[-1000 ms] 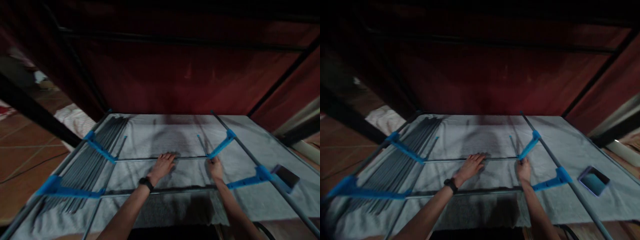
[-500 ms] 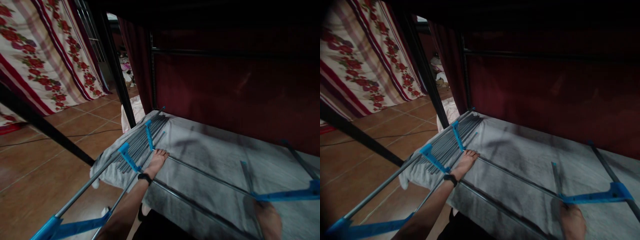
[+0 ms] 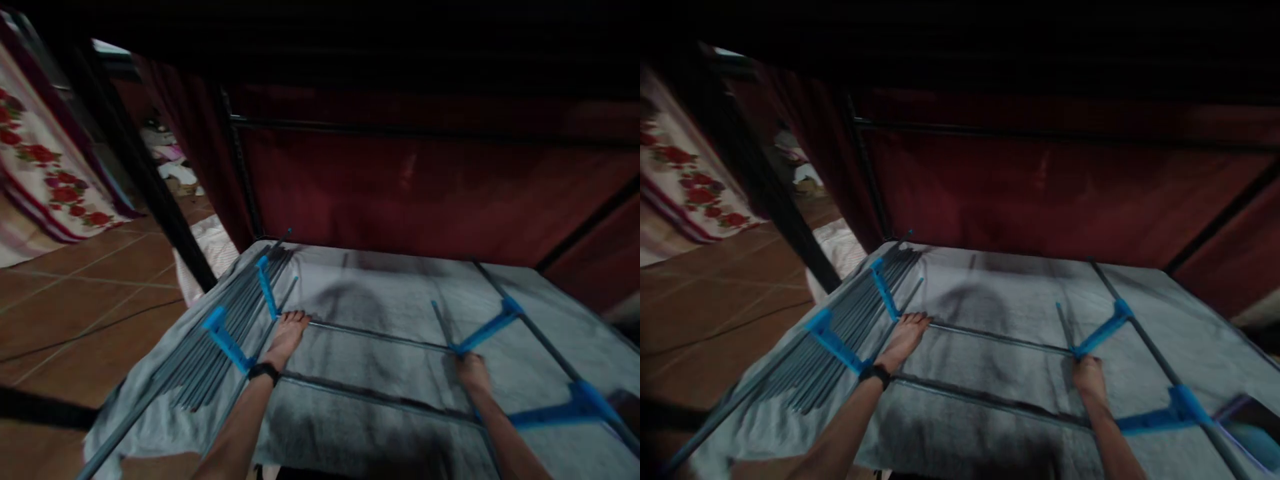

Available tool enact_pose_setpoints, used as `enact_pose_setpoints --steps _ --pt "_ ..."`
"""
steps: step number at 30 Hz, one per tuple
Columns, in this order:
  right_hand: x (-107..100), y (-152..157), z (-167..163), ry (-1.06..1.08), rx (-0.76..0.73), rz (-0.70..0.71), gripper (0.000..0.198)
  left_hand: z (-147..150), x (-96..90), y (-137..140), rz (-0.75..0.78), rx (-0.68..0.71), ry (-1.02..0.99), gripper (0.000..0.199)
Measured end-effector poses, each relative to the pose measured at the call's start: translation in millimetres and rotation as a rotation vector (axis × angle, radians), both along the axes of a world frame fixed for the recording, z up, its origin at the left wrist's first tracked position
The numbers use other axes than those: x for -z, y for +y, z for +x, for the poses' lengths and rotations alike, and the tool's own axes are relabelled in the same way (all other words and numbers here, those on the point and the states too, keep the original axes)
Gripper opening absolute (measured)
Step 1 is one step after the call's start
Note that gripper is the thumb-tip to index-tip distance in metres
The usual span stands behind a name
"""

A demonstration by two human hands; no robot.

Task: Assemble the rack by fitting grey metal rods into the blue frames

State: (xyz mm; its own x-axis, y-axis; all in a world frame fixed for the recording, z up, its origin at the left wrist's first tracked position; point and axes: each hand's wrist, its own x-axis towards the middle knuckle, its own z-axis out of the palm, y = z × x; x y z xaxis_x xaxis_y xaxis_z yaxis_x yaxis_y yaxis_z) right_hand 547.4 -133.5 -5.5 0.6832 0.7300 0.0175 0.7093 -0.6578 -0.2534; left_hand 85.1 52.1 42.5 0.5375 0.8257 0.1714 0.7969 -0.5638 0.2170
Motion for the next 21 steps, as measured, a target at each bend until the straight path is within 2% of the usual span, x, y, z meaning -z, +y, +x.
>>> enact_pose_setpoints --steps 2,5,9,15,18,21 --pt "-6.0 5.3 -6.2 0.005 0.058 0.013 0.024 5.3 6.8 5.1 0.019 0.019 0.051 0.029" --pt "-6.6 13.3 -2.3 0.012 0.144 0.027 0.027 13.0 21.2 16.9 0.083 -0.001 0.182 0.038" --pt "-6.7 19.8 7.9 0.024 0.184 0.034 0.027 18.9 32.2 24.8 0.121 0.009 0.250 0.041" --pt "-14.7 16.4 13.1 0.015 0.143 0.047 0.025 17.8 19.3 23.6 0.112 0.032 0.247 0.044" --pt "-14.3 4.8 9.9 -0.001 0.111 0.038 0.026 13.6 7.9 14.9 0.132 0.020 0.267 0.046" --pt "-10.2 -6.1 8.3 -0.001 0.065 0.010 0.029 9.9 -0.3 2.6 0.092 0.031 0.311 0.047"
